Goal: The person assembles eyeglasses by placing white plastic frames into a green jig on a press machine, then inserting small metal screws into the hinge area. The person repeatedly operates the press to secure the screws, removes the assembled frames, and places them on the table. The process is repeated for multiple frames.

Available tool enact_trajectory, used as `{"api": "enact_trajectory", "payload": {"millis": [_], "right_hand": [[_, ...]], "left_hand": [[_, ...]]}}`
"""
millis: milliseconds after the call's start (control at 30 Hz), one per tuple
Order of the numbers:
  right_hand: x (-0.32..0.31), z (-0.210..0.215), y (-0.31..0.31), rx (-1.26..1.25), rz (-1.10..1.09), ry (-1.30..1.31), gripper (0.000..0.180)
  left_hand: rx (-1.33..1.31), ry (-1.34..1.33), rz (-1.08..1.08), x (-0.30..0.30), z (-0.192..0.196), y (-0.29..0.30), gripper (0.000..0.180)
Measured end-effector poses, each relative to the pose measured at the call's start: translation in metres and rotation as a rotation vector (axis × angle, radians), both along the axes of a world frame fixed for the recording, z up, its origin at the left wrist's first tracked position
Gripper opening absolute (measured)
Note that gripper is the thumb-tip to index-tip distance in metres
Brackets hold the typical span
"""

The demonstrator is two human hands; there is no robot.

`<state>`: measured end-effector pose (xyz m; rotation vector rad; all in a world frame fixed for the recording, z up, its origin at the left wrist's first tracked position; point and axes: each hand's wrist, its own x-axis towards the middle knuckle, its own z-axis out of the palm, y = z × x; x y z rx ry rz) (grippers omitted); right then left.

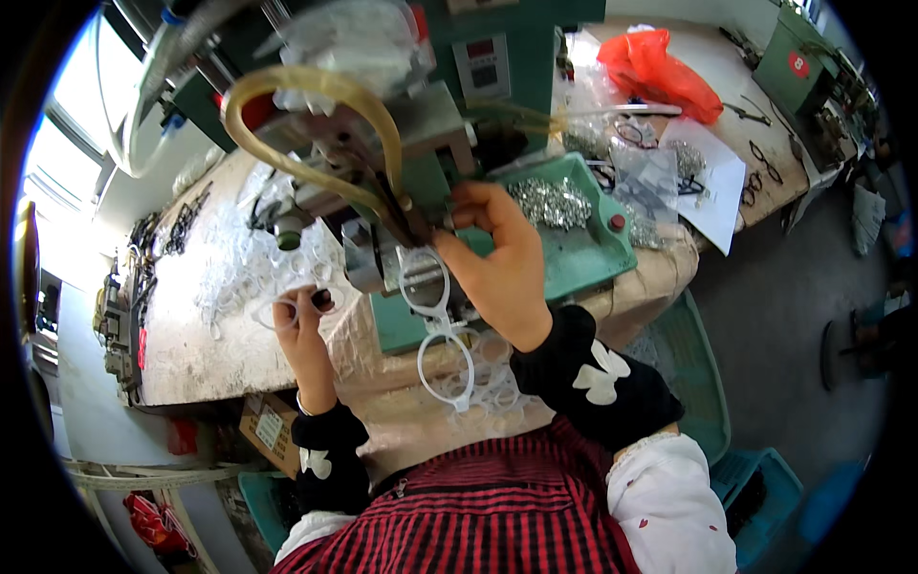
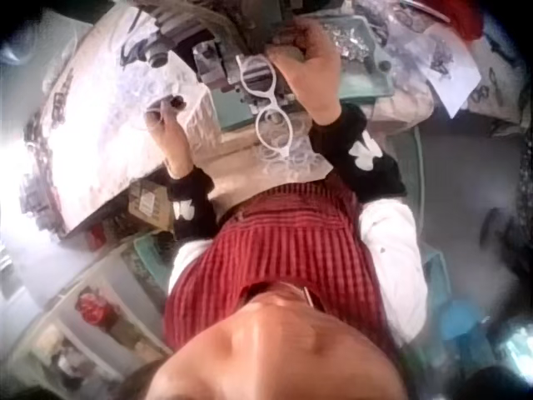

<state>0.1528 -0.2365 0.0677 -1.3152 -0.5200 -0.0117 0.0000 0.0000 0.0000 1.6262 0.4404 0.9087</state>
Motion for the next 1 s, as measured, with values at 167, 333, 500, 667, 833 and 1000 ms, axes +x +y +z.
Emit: {"api": "enact_trajectory", "payload": {"millis": [167, 333, 500, 667, 833, 1000], "right_hand": [[0.002, 0.002, 0.007, 0.123, 0.058, 0.11, 0.046], [-0.017, 0.031, 0.009, 0.17, 0.101, 0.215, 0.044], [-0.019, 0.038, -0.011, -0.07, 0.126, -0.082, 0.047], [0.052, -0.012, -0.06, -0.438, -0.485, -0.327, 0.026], [0.075, -0.058, -0.078, -0.696, -0.506, -0.406, 0.027], [0.107, -0.086, -0.05, -1.034, -0.536, -0.695, 0.036]], "left_hand": [[-0.152, -0.184, -0.101, 0.016, 0.079, -0.048, 0.029], [-0.322, -0.211, -0.429, -0.004, 0.148, -0.105, 0.027], [-0.883, 0.36, -0.792, 0.01, 0.146, -0.134, 0.03], [-0.906, 0.394, -0.893, 0.044, 0.127, -0.139, 0.029], [-0.882, 0.382, -0.857, 0.045, 0.119, -0.143, 0.029], [-0.871, 0.456, -0.826, 0.036, 0.107, -0.136, 0.033]]}}
